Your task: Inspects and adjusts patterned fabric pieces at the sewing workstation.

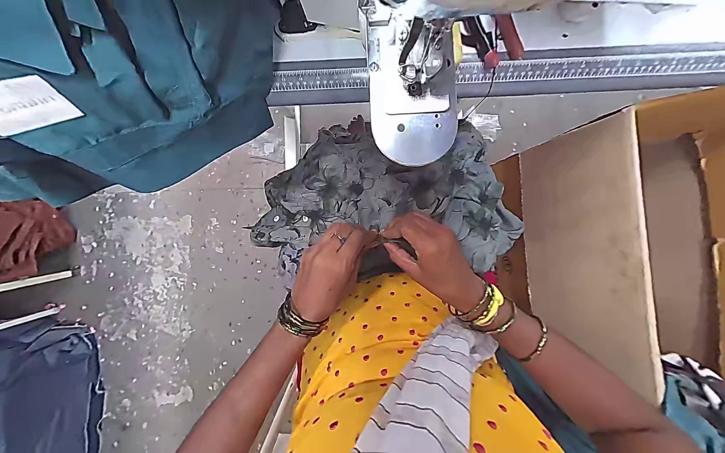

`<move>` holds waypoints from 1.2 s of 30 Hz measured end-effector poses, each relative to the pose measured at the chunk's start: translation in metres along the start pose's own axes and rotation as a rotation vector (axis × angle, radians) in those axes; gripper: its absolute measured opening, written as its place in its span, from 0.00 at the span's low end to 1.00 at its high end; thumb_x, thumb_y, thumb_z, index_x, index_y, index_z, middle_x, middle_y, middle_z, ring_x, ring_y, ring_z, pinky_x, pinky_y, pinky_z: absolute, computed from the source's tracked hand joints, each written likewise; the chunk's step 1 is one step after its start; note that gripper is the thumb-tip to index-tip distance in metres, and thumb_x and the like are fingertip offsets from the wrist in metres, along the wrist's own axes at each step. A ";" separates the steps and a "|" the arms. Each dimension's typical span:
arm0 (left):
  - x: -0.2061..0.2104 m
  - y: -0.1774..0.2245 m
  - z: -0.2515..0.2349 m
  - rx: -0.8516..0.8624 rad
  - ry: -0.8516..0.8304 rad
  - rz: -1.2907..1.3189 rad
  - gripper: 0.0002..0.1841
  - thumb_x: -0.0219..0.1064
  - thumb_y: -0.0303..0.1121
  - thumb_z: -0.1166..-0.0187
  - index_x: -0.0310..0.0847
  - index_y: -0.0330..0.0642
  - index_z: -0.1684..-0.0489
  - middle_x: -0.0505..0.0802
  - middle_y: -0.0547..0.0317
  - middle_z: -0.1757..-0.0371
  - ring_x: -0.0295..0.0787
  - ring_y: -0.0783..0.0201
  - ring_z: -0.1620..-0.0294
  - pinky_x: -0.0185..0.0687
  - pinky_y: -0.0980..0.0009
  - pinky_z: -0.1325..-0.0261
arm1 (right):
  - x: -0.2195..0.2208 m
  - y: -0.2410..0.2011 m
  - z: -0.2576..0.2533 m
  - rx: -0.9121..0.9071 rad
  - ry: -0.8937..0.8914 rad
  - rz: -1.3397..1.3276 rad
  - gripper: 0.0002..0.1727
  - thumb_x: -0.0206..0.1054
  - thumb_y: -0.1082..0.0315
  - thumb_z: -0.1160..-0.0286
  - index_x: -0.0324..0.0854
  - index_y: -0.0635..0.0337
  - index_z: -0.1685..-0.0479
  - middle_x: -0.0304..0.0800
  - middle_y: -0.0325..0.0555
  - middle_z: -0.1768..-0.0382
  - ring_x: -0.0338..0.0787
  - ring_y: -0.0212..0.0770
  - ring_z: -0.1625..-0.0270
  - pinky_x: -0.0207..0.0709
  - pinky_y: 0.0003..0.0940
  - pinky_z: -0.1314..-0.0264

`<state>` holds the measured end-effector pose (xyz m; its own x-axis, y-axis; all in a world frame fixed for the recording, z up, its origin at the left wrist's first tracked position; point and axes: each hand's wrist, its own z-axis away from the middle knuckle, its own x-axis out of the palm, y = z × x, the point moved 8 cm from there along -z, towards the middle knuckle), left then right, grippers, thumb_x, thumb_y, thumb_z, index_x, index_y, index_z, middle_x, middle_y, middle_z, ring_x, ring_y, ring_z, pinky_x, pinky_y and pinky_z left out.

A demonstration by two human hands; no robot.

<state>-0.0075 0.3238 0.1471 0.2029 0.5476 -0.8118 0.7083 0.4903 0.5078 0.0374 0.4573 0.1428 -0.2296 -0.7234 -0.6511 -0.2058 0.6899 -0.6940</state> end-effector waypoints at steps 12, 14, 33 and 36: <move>0.009 0.008 0.001 -0.166 0.162 -0.076 0.07 0.67 0.29 0.26 0.87 0.33 0.69 0.92 0.47 0.71 0.92 0.54 0.67 0.86 0.66 0.61 | 0.005 -0.004 0.005 0.061 0.157 -0.014 0.05 0.70 0.73 0.29 0.91 0.62 0.68 0.94 0.47 0.64 0.94 0.40 0.55 0.88 0.29 0.52; 0.013 0.004 0.003 -0.232 0.113 -0.031 0.08 0.65 0.29 0.24 0.86 0.30 0.65 0.92 0.45 0.69 0.92 0.52 0.67 0.88 0.62 0.60 | 0.006 -0.005 0.004 0.080 0.123 -0.036 0.05 0.69 0.73 0.27 0.91 0.62 0.65 0.94 0.47 0.63 0.94 0.41 0.54 0.88 0.31 0.51; -0.077 -0.083 0.044 -0.190 0.203 -0.343 0.15 0.60 0.31 0.14 0.87 0.25 0.51 0.91 0.34 0.67 0.87 0.49 0.73 0.82 0.59 0.65 | -0.096 0.127 0.036 0.613 0.091 -0.018 0.15 0.61 0.64 0.12 0.85 0.59 0.36 0.89 0.54 0.41 0.91 0.47 0.45 0.82 0.52 0.39; -0.079 -0.078 0.040 -0.157 0.249 -0.358 0.14 0.61 0.31 0.14 0.88 0.26 0.52 0.92 0.36 0.68 0.88 0.51 0.72 0.83 0.63 0.64 | -0.074 0.109 0.022 0.483 0.038 -0.005 0.14 0.63 0.67 0.14 0.86 0.63 0.39 0.90 0.56 0.42 0.92 0.50 0.45 0.85 0.51 0.38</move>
<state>-0.0517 0.2158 0.1599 -0.2178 0.4620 -0.8597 0.5895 0.7643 0.2614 0.0527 0.5854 0.1090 -0.2665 -0.7192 -0.6417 0.2564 0.5889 -0.7665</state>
